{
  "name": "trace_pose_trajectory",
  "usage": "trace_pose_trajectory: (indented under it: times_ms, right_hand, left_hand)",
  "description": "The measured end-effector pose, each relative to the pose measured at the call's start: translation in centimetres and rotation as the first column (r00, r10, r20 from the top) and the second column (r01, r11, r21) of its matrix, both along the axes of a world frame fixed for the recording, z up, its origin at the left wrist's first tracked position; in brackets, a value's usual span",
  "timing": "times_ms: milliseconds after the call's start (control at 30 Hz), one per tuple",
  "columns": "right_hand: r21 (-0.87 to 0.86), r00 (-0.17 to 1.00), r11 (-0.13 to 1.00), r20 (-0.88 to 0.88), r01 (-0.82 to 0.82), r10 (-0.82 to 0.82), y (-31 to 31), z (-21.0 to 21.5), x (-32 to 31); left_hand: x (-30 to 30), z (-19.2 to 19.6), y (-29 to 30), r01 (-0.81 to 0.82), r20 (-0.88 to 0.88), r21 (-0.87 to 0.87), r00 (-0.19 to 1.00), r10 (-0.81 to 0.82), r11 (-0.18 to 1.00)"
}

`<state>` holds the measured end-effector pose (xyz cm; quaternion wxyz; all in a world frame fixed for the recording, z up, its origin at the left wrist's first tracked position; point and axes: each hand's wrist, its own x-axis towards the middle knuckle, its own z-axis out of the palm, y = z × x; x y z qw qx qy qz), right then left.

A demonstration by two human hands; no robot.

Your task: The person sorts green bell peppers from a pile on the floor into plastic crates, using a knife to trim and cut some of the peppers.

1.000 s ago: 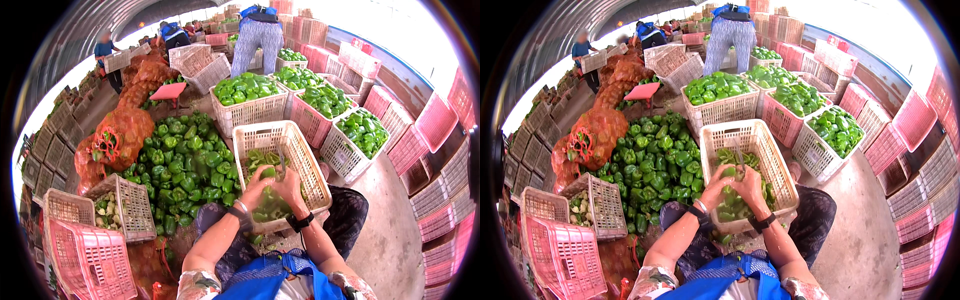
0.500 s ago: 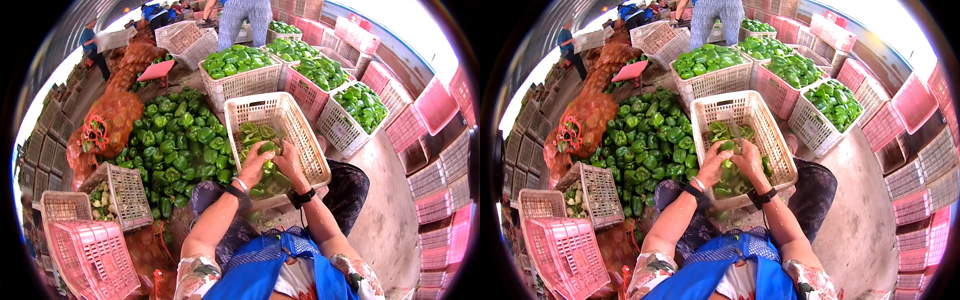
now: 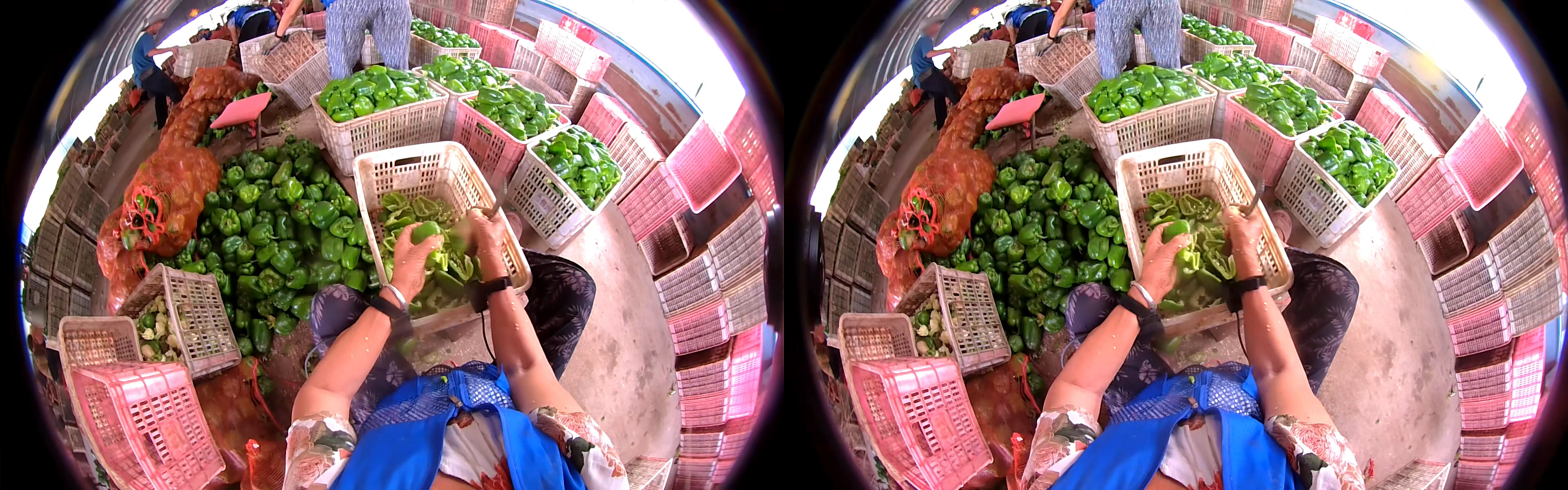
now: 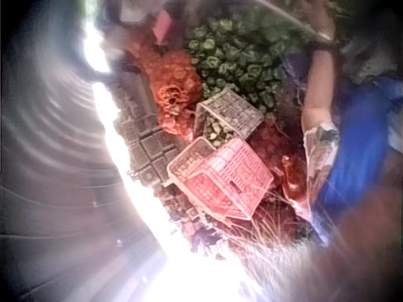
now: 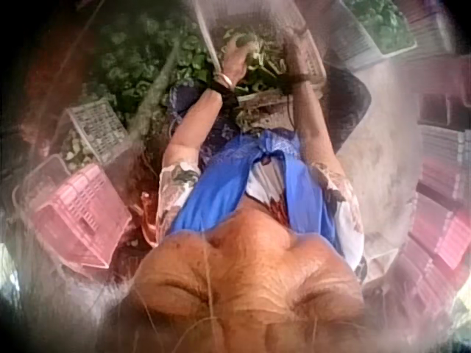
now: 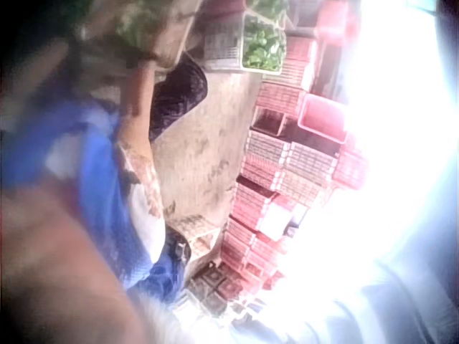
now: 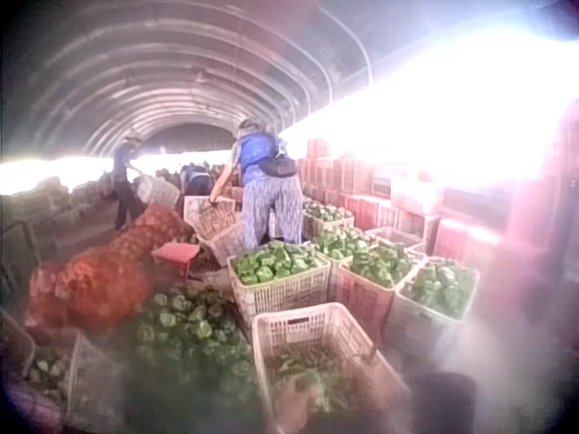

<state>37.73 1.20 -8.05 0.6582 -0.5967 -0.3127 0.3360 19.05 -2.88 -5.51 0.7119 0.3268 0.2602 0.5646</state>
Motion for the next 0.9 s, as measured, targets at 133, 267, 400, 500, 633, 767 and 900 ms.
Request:
trace_pose_trajectory:
  times_ms: [133, 267, 400, 500, 633, 767, 900]
  right_hand:
    - [0.241, 0.812, 0.927, -0.452, -0.287, 0.369, -2.8, 4.1, -0.8]
    - [0.313, 0.729, 0.883, -0.502, -0.349, 0.466, -4.0, 5.4, -2.2]
    - [0.3, 0.762, 0.873, -0.431, -0.384, 0.483, -5.4, 6.8, -5.1]
    - [0.283, 0.78, 0.852, -0.349, -0.441, 0.52, -5.4, 7.0, -5.5]
    - [0.206, 0.79, 0.901, -0.434, -0.381, 0.433, -5.3, 6.9, -8.1]
    - [0.104, 0.935, 0.933, -0.048, -0.344, 0.351, -3.0, -1.0, -5.9]
    - [0.182, 0.97, 0.966, 0.194, -0.184, 0.148, -4.1, 1.7, -3.4]
  left_hand:
    - [-1.0, 0.1, 1.9, -0.161, -0.217, -0.069, 0.966, 0.143, 0.985]
    - [-1.1, 1.9, 1.3, 0.033, -0.375, 0.102, 0.927, 0.008, 0.994]
    - [-1.6, 1.3, 0.7, -0.001, -0.303, 0.263, 0.949, 0.083, 0.965]
    - [-1.5, 2.3, 0.5, -0.012, -0.258, 0.289, 0.962, 0.089, 0.957]
    - [-4.1, 1.6, 0.7, 0.01, -0.301, 0.335, 0.949, 0.097, 0.942]
    - [-3.8, 1.4, 0.3, -0.104, -0.489, 0.378, 0.821, 0.293, 0.92]
    - [-0.9, 0.4, 0.5, -0.172, -0.252, 0.318, 0.932, 0.259, 0.932]
